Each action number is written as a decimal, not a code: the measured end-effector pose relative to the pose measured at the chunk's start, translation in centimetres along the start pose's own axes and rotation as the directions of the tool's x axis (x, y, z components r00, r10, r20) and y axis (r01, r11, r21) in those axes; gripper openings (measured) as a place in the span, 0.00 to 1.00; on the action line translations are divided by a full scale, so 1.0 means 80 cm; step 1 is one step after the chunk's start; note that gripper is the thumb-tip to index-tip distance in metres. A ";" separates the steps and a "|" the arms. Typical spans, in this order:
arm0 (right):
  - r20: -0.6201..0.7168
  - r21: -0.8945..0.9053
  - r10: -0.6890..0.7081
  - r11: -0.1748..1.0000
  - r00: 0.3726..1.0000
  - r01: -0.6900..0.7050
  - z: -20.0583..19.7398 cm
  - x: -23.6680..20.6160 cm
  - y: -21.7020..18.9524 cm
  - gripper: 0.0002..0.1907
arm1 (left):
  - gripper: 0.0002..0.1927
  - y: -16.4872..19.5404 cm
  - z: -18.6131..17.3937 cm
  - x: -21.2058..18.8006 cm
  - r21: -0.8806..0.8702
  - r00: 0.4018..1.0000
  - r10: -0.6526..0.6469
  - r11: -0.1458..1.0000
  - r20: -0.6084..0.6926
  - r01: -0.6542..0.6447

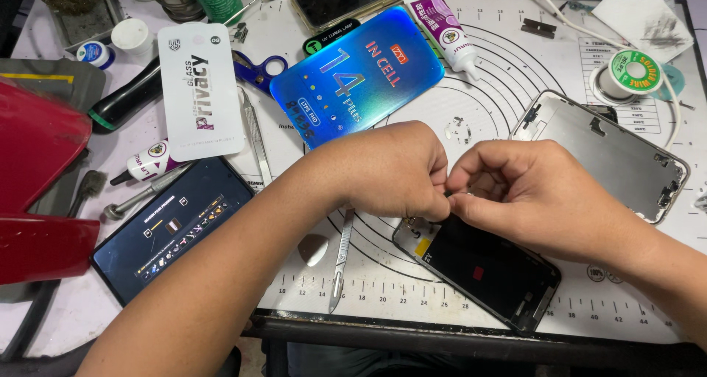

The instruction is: The person removes a privacy screen protector from a disassembled smartphone, then reattaches internal components including a camera module and screws. The person uses a screwdriver and tweezers to handle small parts and fasteners on a cluttered workbench.

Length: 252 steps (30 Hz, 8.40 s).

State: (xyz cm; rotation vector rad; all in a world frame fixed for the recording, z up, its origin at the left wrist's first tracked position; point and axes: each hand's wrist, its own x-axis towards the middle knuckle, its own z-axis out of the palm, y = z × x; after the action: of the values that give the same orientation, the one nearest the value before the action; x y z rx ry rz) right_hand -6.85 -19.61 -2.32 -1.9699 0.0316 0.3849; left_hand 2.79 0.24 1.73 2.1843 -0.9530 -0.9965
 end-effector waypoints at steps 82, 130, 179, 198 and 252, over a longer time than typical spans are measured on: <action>0.021 -0.815 0.625 0.463 0.781 -0.349 0.032 0.058 -0.147 0.09 | 0.09 0.025 -0.007 -0.042 0.156 0.890 -0.449 0.887 0.073 0.435; 0.014 -0.786 0.608 0.497 0.794 -0.367 0.036 0.059 -0.143 0.07 | 0.06 0.022 -0.002 -0.043 0.113 0.929 -0.367 0.922 -0.049 0.370; -0.063 -0.791 0.617 0.449 0.784 -0.417 0.035 0.052 -0.134 0.07 | 0.09 0.026 -0.009 -0.044 0.106 0.925 -0.379 0.920 0.003 0.377; -0.071 -0.759 0.574 0.500 0.816 -0.417 0.031 0.052 -0.121 0.08 | 0.11 0.032 -0.014 -0.043 0.136 0.917 -0.397 0.911 0.045 0.388; 0.188 -0.858 -0.397 0.378 0.898 0.347 0.034 -0.071 0.034 0.31 | 0.10 0.015 -0.003 -0.045 0.031 0.950 -0.308 0.951 0.052 0.306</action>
State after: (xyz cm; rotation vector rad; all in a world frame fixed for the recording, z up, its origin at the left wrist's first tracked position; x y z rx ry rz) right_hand -13.46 -19.17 -4.15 -2.9319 -0.7384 0.0012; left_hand 0.83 2.37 4.14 2.3836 -0.6610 -1.1987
